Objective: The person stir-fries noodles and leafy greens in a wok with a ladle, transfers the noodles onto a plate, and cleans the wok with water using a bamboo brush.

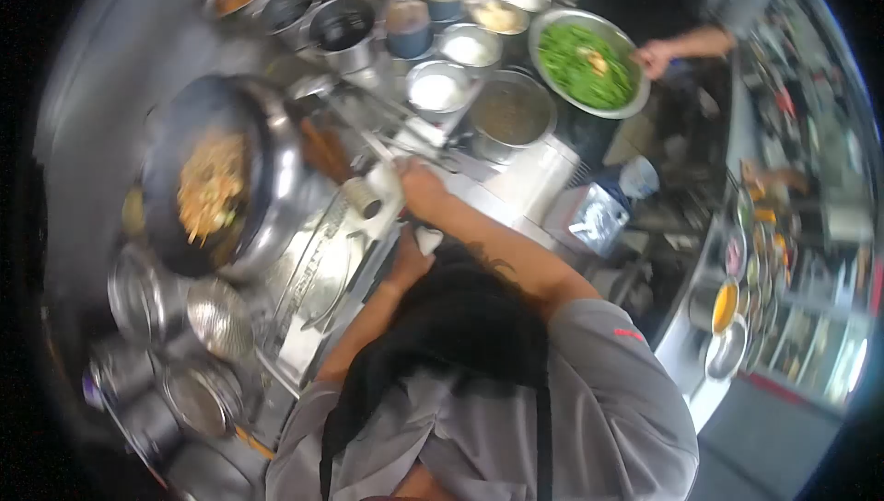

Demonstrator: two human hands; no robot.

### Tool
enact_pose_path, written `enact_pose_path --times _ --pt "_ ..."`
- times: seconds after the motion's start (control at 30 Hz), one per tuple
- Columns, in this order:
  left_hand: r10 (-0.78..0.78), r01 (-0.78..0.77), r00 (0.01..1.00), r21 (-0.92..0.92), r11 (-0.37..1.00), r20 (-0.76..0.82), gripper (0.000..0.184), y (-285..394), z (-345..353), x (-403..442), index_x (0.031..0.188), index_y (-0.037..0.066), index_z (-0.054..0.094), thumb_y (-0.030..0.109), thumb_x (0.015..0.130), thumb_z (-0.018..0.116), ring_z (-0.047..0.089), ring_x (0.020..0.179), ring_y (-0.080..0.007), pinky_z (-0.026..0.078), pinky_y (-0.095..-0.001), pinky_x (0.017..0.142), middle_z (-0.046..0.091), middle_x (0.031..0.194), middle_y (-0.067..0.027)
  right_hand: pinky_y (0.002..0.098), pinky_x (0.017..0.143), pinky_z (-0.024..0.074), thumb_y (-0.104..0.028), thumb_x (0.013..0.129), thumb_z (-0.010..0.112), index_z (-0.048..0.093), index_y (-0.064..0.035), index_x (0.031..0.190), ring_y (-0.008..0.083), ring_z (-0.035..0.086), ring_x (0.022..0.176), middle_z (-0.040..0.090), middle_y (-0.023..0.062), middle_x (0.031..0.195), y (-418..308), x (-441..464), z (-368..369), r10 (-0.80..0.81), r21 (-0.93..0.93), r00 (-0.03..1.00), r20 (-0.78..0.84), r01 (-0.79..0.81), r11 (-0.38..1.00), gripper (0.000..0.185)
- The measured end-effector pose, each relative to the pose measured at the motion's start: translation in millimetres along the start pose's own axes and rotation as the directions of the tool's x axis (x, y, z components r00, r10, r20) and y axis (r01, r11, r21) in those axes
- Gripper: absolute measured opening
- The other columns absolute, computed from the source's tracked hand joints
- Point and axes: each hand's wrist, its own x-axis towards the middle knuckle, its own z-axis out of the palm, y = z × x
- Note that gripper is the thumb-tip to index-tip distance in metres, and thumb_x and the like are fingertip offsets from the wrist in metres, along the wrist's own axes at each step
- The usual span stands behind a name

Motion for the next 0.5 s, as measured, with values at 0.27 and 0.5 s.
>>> enact_pose_path --times 0.27,0.5 --pt "0.077 -0.109 0.992 0.383 0.917 0.097 0.057 -58 46 85 0.123 -0.005 0.045 0.027 0.079 0.064 0.051 0.115 -0.0366 0.038 -0.0425 0.101 0.055 0.123 -0.0223 0.0432 0.081 0.0482 -0.008 0.078 0.059 0.047 -0.0002 0.125 0.038 0.057 0.092 0.052 0.0217 0.108 36 -203 -38 0.197 0.073 0.964 -0.179 -0.187 0.98 0.049" --pt "0.015 -0.072 0.995 0.625 0.777 0.097 0.035 -103 65 116 0.097 -0.001 0.059 0.02 0.069 0.059 0.058 0.094 -0.0409 0.046 -0.0461 0.086 0.059 0.101 -0.0235 0.0459 0.082 0.048 -0.01 0.078 0.057 0.049 -0.0033 0.124 0.0388 0.056 0.096 0.053 0.0205 0.107 83 -422 -8 0.713 0.076 0.659 -0.242 -0.719 0.691 0.046"
